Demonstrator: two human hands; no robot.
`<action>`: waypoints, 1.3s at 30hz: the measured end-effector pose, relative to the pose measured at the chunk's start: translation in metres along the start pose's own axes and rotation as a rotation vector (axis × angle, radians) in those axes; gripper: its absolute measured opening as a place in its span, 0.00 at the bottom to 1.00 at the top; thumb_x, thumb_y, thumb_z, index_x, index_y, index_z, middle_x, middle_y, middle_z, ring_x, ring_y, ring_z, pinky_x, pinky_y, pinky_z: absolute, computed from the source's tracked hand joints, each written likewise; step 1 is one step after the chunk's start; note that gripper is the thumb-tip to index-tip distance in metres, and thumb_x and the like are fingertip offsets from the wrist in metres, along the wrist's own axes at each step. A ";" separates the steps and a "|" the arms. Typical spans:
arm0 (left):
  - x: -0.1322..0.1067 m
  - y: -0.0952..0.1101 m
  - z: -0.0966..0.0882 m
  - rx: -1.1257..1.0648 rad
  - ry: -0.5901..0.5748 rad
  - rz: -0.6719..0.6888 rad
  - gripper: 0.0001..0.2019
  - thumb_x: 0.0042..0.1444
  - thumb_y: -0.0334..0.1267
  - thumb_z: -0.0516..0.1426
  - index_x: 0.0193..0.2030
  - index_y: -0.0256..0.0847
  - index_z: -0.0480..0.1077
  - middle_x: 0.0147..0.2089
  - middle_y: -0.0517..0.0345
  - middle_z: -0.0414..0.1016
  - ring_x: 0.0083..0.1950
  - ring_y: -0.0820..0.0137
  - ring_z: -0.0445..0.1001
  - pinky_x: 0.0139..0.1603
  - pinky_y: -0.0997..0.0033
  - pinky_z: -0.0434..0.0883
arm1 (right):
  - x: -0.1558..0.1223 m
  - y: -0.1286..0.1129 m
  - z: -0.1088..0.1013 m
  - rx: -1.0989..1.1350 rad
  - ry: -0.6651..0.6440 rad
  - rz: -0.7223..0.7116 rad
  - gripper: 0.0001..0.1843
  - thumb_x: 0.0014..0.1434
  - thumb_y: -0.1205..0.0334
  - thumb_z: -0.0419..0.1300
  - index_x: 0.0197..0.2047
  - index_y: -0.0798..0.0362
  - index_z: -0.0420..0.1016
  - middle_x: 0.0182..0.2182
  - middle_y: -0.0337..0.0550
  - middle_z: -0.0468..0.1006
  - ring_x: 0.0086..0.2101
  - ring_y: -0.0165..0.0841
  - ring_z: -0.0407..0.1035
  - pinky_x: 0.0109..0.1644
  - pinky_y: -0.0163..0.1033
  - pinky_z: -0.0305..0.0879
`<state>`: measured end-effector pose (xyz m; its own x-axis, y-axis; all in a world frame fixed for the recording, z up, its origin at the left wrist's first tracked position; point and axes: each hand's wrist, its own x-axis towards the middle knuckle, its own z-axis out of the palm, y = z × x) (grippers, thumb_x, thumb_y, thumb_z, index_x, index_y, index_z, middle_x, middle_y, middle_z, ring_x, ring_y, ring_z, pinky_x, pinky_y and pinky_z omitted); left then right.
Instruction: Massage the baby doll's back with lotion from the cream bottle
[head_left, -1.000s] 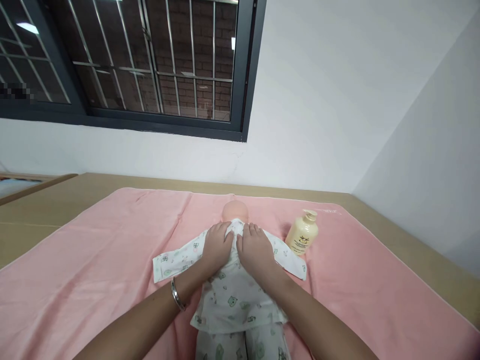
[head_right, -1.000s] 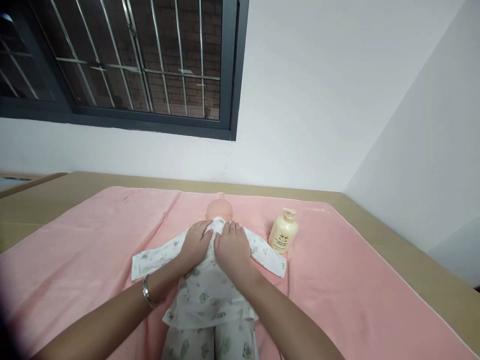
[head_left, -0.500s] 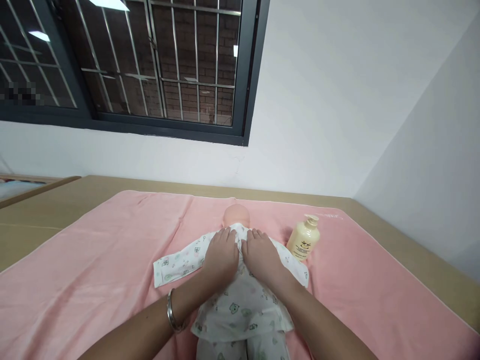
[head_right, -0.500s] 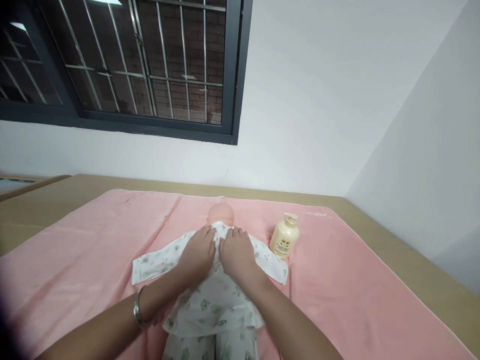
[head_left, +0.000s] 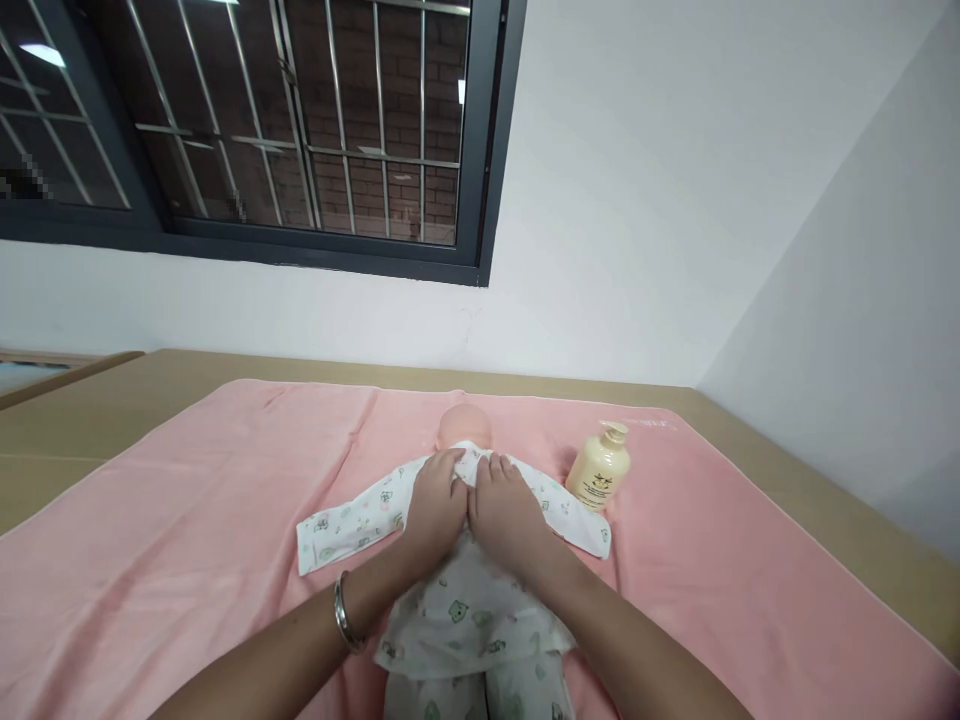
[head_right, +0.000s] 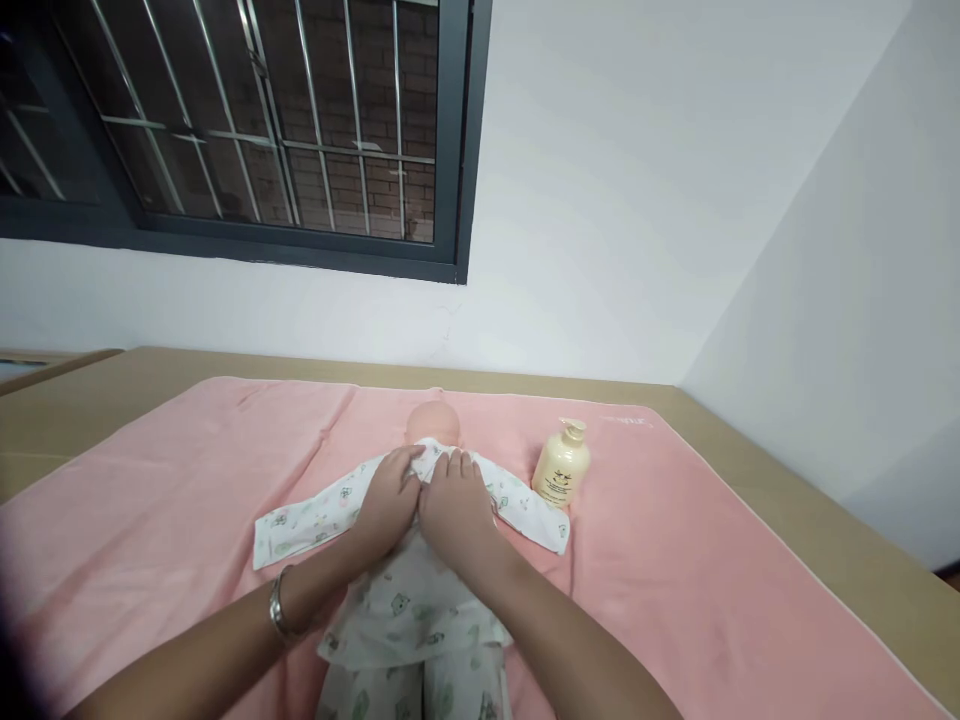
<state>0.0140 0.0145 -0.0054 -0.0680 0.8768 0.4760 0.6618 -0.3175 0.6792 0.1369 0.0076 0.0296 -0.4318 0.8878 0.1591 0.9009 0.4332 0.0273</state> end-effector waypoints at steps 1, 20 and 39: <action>0.004 -0.003 0.000 -0.027 0.006 -0.034 0.20 0.56 0.28 0.47 0.53 0.37 0.69 0.55 0.46 0.74 0.57 0.60 0.71 0.60 0.55 0.68 | -0.005 -0.003 -0.002 -0.001 0.012 -0.037 0.28 0.68 0.63 0.46 0.65 0.72 0.60 0.63 0.69 0.61 0.64 0.53 0.55 0.66 0.55 0.50; 0.006 -0.016 0.006 0.216 -0.025 0.010 0.19 0.62 0.39 0.48 0.57 0.37 0.67 0.58 0.45 0.72 0.61 0.56 0.67 0.64 0.51 0.61 | 0.018 0.013 0.008 0.093 0.054 0.148 0.25 0.69 0.59 0.44 0.61 0.66 0.66 0.59 0.63 0.69 0.60 0.46 0.61 0.65 0.52 0.49; -0.006 -0.003 0.002 0.285 -0.078 0.136 0.22 0.64 0.38 0.46 0.61 0.33 0.65 0.63 0.40 0.68 0.66 0.54 0.63 0.66 0.48 0.61 | 0.027 0.037 -0.005 0.226 -0.045 0.059 0.24 0.70 0.64 0.38 0.56 0.64 0.70 0.55 0.60 0.73 0.56 0.41 0.65 0.61 0.44 0.54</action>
<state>0.0139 0.0114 -0.0119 0.0850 0.8618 0.5001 0.8443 -0.3288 0.4232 0.1588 0.0467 0.0399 -0.3848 0.9165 0.1092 0.8939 0.3996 -0.2034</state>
